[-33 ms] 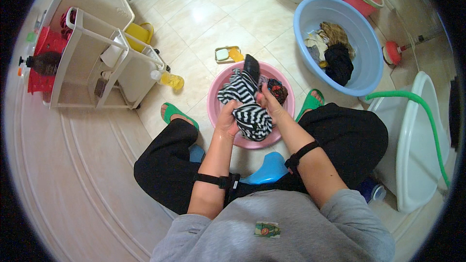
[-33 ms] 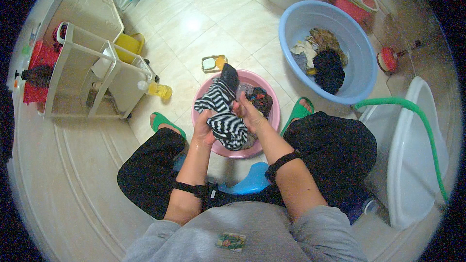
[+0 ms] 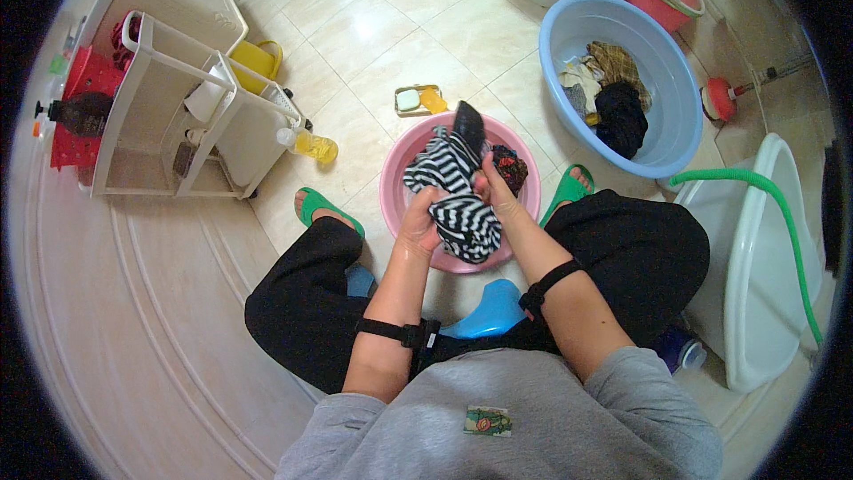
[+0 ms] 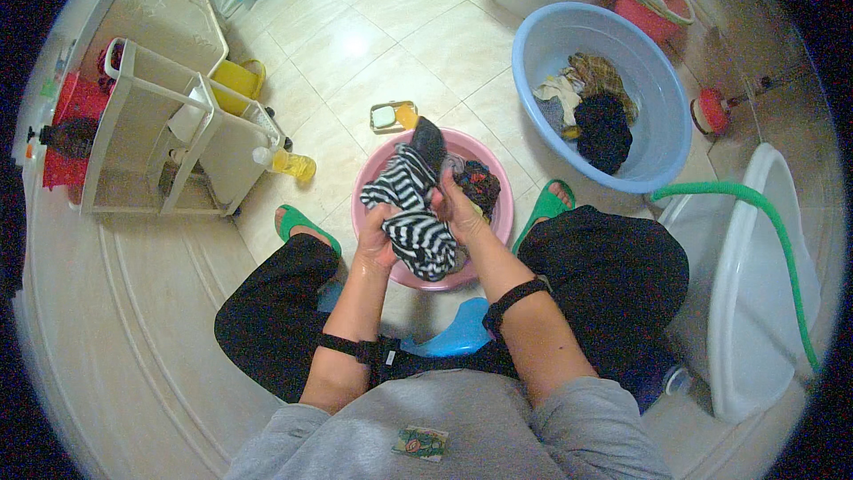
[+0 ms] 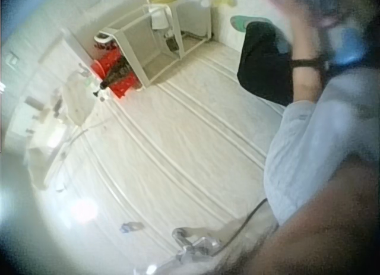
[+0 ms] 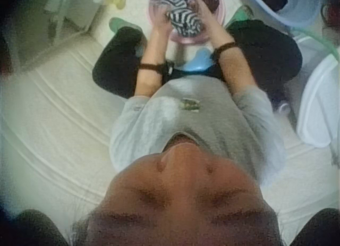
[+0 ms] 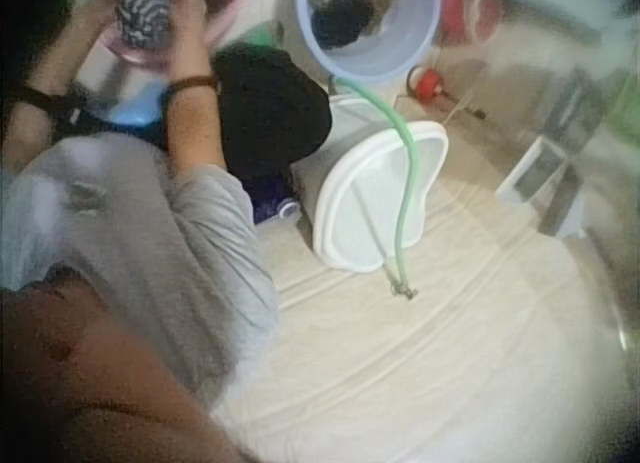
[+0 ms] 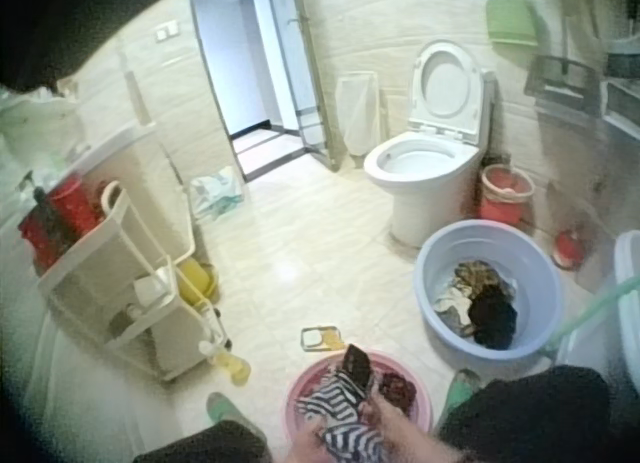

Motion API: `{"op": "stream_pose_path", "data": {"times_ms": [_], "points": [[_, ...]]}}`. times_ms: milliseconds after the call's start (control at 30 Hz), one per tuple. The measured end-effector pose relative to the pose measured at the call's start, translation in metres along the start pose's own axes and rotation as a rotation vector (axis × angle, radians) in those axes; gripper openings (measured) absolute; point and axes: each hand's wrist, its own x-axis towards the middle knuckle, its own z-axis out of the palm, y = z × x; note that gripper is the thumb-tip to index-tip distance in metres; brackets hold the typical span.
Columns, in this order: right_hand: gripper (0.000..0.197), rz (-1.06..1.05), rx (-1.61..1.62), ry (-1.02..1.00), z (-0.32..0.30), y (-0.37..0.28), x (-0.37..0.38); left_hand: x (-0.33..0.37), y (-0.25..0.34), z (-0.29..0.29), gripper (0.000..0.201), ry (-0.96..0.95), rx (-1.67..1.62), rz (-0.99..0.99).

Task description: The person hand washes clothes in a pink basin filled with soapy water. They scrub and rinse a striped garment and a dark garment, then transfer them to a blue basin. The person continues washing other items in the pink basin.

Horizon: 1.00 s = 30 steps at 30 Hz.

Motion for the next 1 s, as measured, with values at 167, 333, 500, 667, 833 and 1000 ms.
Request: {"op": "stream_pose_path", "data": {"times_ms": [167, 333, 500, 667, 833, 1000], "points": [[0.062, 0.018, 0.125, 0.303, 0.000, 0.002, 0.004, -0.006, -0.018, 0.002, 0.043, -0.004, -0.104, -0.236], [0.071, -0.095, 0.332, -0.052, 0.004, -0.015, 0.004, -0.006, -0.016, -0.003, 0.036, 0.273, -0.032, -0.302], [0.035, -0.327, -0.066, -0.174, 0.013, -0.030, 0.012, -0.009, -0.016, 0.003, 0.039, 0.415, 0.459, -0.262], [0.024, -0.448, -0.525, 0.023, 0.024, -0.030, 0.014, -0.003, -0.027, -0.003, 0.049, 0.412, 0.939, -0.036], [0.031, -0.567, -0.955, 0.232, 0.031, -0.017, 0.014, 0.003, -0.034, -0.038, 0.051, 0.448, 1.319, -0.001], [0.038, -0.560, -1.183, 0.431, 0.035, -0.007, 0.017, 0.005, -0.041, -0.050, 0.050, 0.508, 1.439, 0.043]]}}
